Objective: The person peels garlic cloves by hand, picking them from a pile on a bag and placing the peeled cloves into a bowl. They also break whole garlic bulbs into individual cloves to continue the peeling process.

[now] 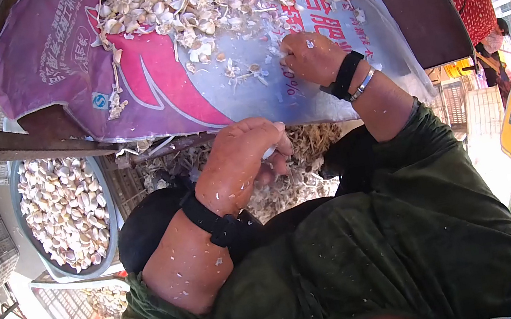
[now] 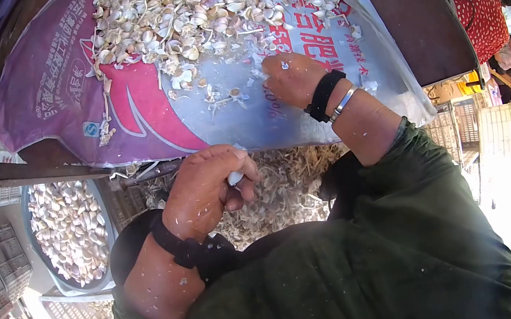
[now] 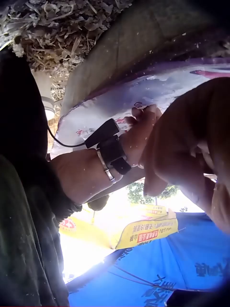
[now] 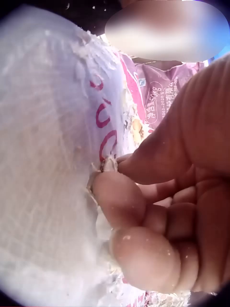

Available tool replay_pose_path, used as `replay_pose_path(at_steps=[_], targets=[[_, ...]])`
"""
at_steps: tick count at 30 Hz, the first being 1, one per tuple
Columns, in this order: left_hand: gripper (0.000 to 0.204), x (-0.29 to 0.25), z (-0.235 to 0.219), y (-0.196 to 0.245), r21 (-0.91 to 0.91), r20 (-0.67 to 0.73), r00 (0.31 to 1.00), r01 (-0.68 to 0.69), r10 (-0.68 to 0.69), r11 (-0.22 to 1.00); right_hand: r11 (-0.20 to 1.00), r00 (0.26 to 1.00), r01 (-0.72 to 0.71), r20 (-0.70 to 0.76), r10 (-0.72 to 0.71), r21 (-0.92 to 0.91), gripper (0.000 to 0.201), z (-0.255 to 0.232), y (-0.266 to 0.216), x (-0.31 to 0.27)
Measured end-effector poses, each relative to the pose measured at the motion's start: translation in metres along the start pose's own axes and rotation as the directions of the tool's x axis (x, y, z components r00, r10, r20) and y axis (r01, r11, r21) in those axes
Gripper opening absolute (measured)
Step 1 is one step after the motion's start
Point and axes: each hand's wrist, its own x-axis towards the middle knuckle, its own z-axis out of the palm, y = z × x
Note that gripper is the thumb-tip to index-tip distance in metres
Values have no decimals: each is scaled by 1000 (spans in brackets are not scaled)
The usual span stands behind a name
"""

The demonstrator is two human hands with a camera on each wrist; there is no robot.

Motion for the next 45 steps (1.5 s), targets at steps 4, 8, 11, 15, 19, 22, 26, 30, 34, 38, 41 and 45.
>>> replay_pose_path(at_steps=[4,8,11,15,19,22,26,30,34,38,41,45], targets=[[16,7,-4,-5,56,-17,1000,2,-1,998,986,998,-46,38,52,-160,14,-4,-6,2],[14,11,-2,-7,60,-67,998,-12,16,998,993,998,-65,-13,64,-95,19,-12,-3,3],[13,13,0,-7,26,-98,994,-44,47,999,703,848,-530,328,417,474,25,-37,-23,-4],[14,15,4,-9,14,-90,991,-102,103,995,289,899,-430,377,224,855,22,-50,-52,-28],[15,20,5,-11,97,-24,989,-142,145,985,283,901,-431,428,77,857,21,-59,-76,-42],[15,27,2,-19,220,-7,984,-173,179,960,432,884,-442,463,61,786,17,-64,-80,-44],[16,28,2,-18,467,5,981,-173,193,867,811,968,-96,245,-60,577,13,-52,-78,-50],[14,29,-1,-22,444,-31,957,-245,287,862,962,981,178,-109,-158,208,9,-39,-81,-57],[23,25,1,-17,1,-145,989,8,-8,1000,697,956,-285,251,154,658,21,-62,-113,-63],[35,20,15,-10,-181,29,989,147,-144,972,585,996,-70,90,-5,808,25,-52,-113,-65],[28,26,7,-14,-227,42,986,167,-162,960,565,981,-191,167,94,803,23,-70,-96,-66],[21,34,-8,-23,-263,101,993,78,-53,962,994,965,-56,-262,30,-92,19,-67,-16,-56]])
